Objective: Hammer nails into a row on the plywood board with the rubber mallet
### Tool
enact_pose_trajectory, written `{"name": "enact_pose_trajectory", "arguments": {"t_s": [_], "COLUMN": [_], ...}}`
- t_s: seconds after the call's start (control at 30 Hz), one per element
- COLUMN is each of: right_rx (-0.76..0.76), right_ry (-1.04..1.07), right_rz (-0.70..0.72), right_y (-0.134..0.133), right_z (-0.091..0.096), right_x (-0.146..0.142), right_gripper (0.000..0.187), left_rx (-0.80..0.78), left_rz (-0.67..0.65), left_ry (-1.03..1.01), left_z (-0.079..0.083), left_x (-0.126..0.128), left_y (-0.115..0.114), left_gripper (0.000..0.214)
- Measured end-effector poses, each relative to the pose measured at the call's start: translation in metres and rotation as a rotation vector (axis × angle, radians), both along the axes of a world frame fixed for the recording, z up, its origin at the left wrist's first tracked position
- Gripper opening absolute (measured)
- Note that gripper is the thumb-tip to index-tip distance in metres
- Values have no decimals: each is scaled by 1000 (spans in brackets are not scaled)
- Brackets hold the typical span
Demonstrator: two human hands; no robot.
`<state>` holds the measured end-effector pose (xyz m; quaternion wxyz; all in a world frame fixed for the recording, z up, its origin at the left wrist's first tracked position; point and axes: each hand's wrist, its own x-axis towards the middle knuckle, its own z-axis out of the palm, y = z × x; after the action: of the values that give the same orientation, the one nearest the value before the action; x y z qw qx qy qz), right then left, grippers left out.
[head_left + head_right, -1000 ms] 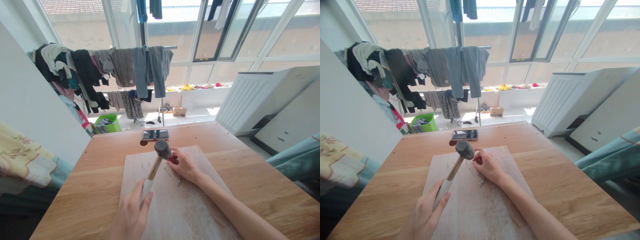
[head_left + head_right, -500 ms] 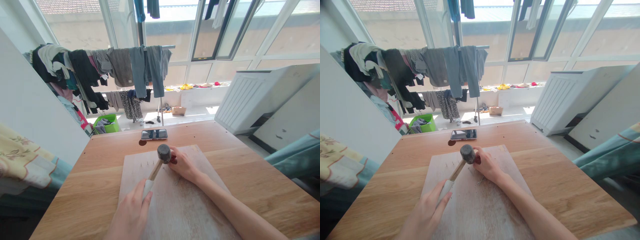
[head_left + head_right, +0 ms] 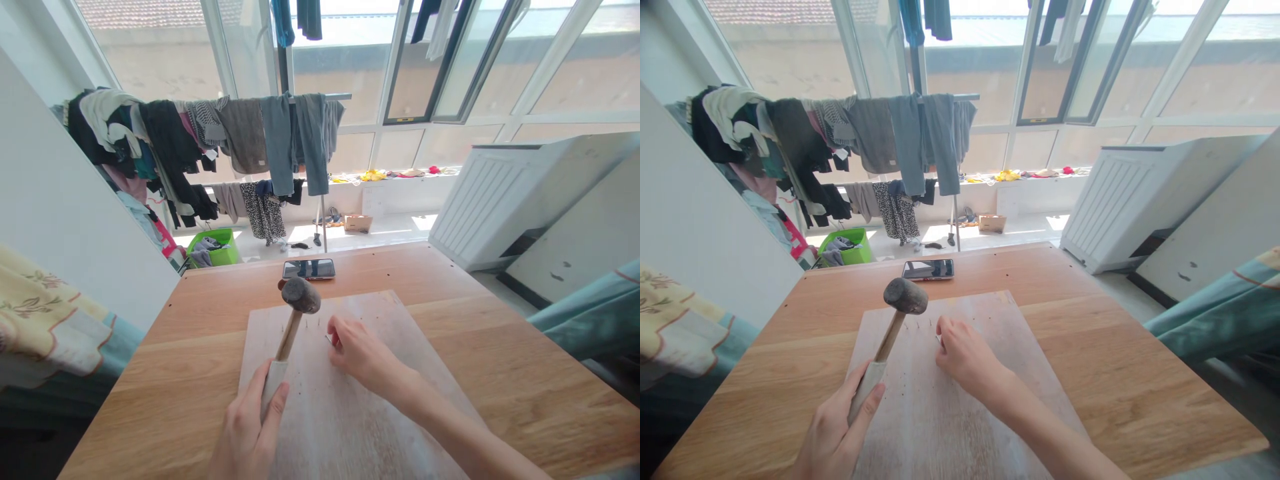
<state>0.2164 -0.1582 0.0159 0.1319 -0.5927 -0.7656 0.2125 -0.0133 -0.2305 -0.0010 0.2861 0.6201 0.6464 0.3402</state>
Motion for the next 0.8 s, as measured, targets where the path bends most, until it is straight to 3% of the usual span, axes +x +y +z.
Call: {"name": "enact_pose_trajectory", "arguments": {"t_s": [0.07, 0.2, 0.4, 0.57, 0.67, 0.8], "right_rx": [-4, 19, 64, 112, 152, 182], "right_ry": [-84, -185, -135, 99, 222, 308], "right_rz": [51, 203, 305, 177, 46, -10], "right_y": [4, 11, 17, 33, 42, 43], "right_z": [1, 1, 9, 10, -1, -18], "right_x": [-4, -4, 3, 41, 60, 62], "right_gripper": [8, 19, 4, 18, 23, 22], "left_rx": [-20, -41, -56, -59, -73, -52], "left_rz": [5, -26, -80, -68, -53, -16], "left_ry": [-3, 12, 48, 37, 47, 37], "left_z": [1, 2, 0, -8, -13, -14], "left_x": [0, 0, -3, -7, -9, -6], "left_y": [0, 0, 2, 1, 0, -1], "left_gripper": [60, 59, 58, 61, 62, 62]}}
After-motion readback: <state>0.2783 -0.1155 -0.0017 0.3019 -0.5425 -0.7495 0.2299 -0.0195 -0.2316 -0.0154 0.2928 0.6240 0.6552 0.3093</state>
